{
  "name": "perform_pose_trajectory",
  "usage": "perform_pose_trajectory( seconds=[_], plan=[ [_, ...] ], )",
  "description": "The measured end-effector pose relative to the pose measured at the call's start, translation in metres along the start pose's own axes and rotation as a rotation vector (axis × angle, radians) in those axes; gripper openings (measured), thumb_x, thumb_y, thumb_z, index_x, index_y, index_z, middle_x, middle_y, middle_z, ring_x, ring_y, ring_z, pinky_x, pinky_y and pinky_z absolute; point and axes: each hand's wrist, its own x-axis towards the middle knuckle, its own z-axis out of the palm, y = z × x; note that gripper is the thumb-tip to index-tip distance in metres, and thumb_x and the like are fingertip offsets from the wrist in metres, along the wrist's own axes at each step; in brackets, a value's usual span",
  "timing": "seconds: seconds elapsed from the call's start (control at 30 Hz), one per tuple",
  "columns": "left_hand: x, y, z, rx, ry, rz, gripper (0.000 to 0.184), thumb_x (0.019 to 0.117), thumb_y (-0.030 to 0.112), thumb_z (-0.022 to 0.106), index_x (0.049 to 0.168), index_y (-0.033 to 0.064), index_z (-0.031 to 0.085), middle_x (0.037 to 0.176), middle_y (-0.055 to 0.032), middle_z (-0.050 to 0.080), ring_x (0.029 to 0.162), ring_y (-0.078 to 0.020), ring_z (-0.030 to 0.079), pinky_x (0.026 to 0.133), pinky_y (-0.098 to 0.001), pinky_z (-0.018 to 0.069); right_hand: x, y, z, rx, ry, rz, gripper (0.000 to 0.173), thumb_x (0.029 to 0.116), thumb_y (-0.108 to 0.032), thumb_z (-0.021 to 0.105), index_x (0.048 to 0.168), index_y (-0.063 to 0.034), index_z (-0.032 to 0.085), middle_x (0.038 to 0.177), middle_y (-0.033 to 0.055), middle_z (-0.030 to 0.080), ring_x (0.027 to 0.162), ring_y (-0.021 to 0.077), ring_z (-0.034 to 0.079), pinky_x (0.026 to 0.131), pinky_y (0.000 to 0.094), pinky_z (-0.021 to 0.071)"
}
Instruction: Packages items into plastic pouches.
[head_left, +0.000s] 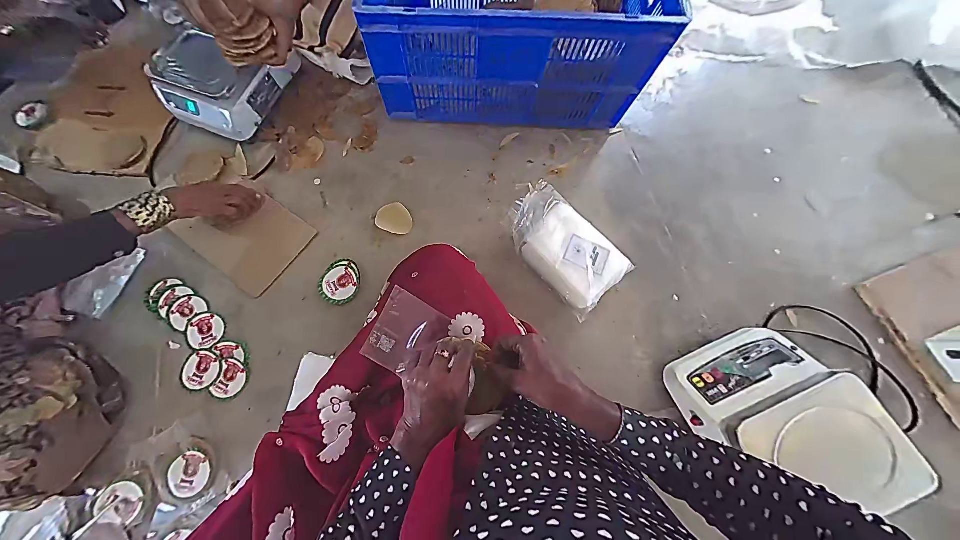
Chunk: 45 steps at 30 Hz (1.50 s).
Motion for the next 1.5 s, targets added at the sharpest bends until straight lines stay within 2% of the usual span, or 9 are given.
perform_pose_trajectory(
  seconds=[0.27, 0.4, 0.5, 0.7, 0.83, 1.03, 1.17, 1.33, 1.5],
  plan=[
    [0.016, -0.006, -0.011, 0.008, -0.233, 0.239, 0.020, 0.0882, 0.000, 0.062, 0.102, 0.0036, 0.077, 0.094, -0.0207, 0.074, 0.082, -0.0387, 0.074, 0.058, -0.0448, 0.0583, -0.001, -0.002, -0.001, -0.023, -0.007, 0.006, 0.025, 0.0952, -0.028, 0.065, 0.097, -0.0035, 0.070, 0.084, 0.0077, 0.065, 0.078, 0.0190, 0.062, 0.075, 0.0428, 0.0491],
    [0.014, -0.016, -0.015, -0.073, -0.167, 0.132, 0.020, 0.0941, 0.002, 0.061, 0.106, 0.0035, 0.077, 0.092, -0.0187, 0.074, 0.082, -0.0330, 0.075, 0.069, -0.0428, 0.0620, -0.003, -0.001, 0.002, 0.030, 0.098, -0.066, 0.029, 0.0966, -0.034, 0.064, 0.098, -0.0060, 0.072, 0.085, 0.0050, 0.066, 0.078, 0.0143, 0.061, 0.074, 0.0371, 0.0503],
    [0.010, -0.017, -0.013, -0.109, -0.070, 0.047, 0.021, 0.0948, 0.004, 0.061, 0.106, 0.0030, 0.078, 0.096, -0.0185, 0.076, 0.085, -0.0297, 0.076, 0.073, -0.0379, 0.0621, -0.005, 0.000, 0.009, 0.094, 0.214, -0.171, 0.027, 0.0968, -0.032, 0.065, 0.103, -0.0065, 0.072, 0.103, 0.0085, 0.065, 0.093, 0.0130, 0.062, 0.081, 0.0289, 0.0522],
    [0.003, -0.014, -0.008, -0.101, -0.003, 0.021, 0.021, 0.0963, 0.006, 0.060, 0.106, 0.0020, 0.077, 0.094, -0.0168, 0.076, 0.081, -0.0276, 0.075, 0.069, -0.0360, 0.0607, -0.004, 0.002, 0.029, 0.304, 0.207, -0.226, 0.051, 0.0873, -0.015, 0.076, 0.130, -0.0001, 0.052, 0.099, 0.0095, 0.070, 0.087, 0.0132, 0.070, 0.081, 0.0298, 0.0585],
    [0.003, -0.018, -0.015, 0.025, -0.005, 0.106, 0.018, 0.0956, 0.005, 0.060, 0.102, 0.0009, 0.076, 0.087, -0.0160, 0.074, 0.075, -0.0287, 0.073, 0.063, -0.0378, 0.0590, -0.008, -0.006, 0.027, 0.296, 0.155, -0.233, 0.041, 0.0875, -0.010, 0.074, 0.125, -0.0009, 0.058, 0.096, 0.0077, 0.071, 0.085, 0.0106, 0.070, 0.078, 0.0262, 0.0577],
    [0.012, -0.018, -0.027, 0.146, -0.054, 0.244, 0.015, 0.0924, 0.001, 0.058, 0.092, -0.0024, 0.073, 0.085, -0.0177, 0.070, 0.075, -0.0320, 0.070, 0.063, -0.0402, 0.0575, -0.013, -0.011, 0.025, 0.225, 0.095, -0.270, 0.041, 0.0895, -0.009, 0.070, 0.128, -0.0017, 0.058, 0.098, 0.0104, 0.072, 0.087, 0.0153, 0.070, 0.080, 0.0323, 0.0584],
    [0.014, -0.019, -0.029, 0.086, -0.059, 0.186, 0.018, 0.0954, 0.006, 0.057, 0.099, -0.0028, 0.073, 0.087, -0.0192, 0.072, 0.077, -0.0334, 0.073, 0.063, -0.0412, 0.0599, -0.016, -0.018, 0.026, 0.150, 0.118, -0.324, 0.036, 0.0901, -0.010, 0.068, 0.125, -0.0033, 0.062, 0.093, 0.0093, 0.070, 0.080, 0.0147, 0.067, 0.074, 0.0312, 0.0558],
    [0.008, -0.016, -0.030, 0.051, -0.074, 0.110, 0.021, 0.0947, 0.004, 0.059, 0.106, 0.0005, 0.076, 0.093, -0.0190, 0.074, 0.078, -0.0317, 0.075, 0.064, -0.0401, 0.0605, -0.018, -0.022, 0.026, 0.021, 0.155, -0.381, 0.033, 0.0900, -0.008, 0.067, 0.122, -0.0011, 0.064, 0.098, 0.0147, 0.071, 0.090, 0.0230, 0.070, 0.082, 0.0379, 0.0564],
    [0.003, -0.016, -0.037, 0.098, -0.068, 0.147, 0.019, 0.0890, 0.000, 0.058, 0.097, -0.0022, 0.076, 0.089, -0.0194, 0.073, 0.077, -0.0338, 0.073, 0.062, -0.0422, 0.0594, -0.023, -0.020, 0.028, -0.025, 0.156, -0.407, 0.034, 0.0926, -0.012, 0.066, 0.125, -0.0023, 0.065, 0.101, 0.0150, 0.072, 0.091, 0.0249, 0.071, 0.082, 0.0404, 0.0574]
  ],
)
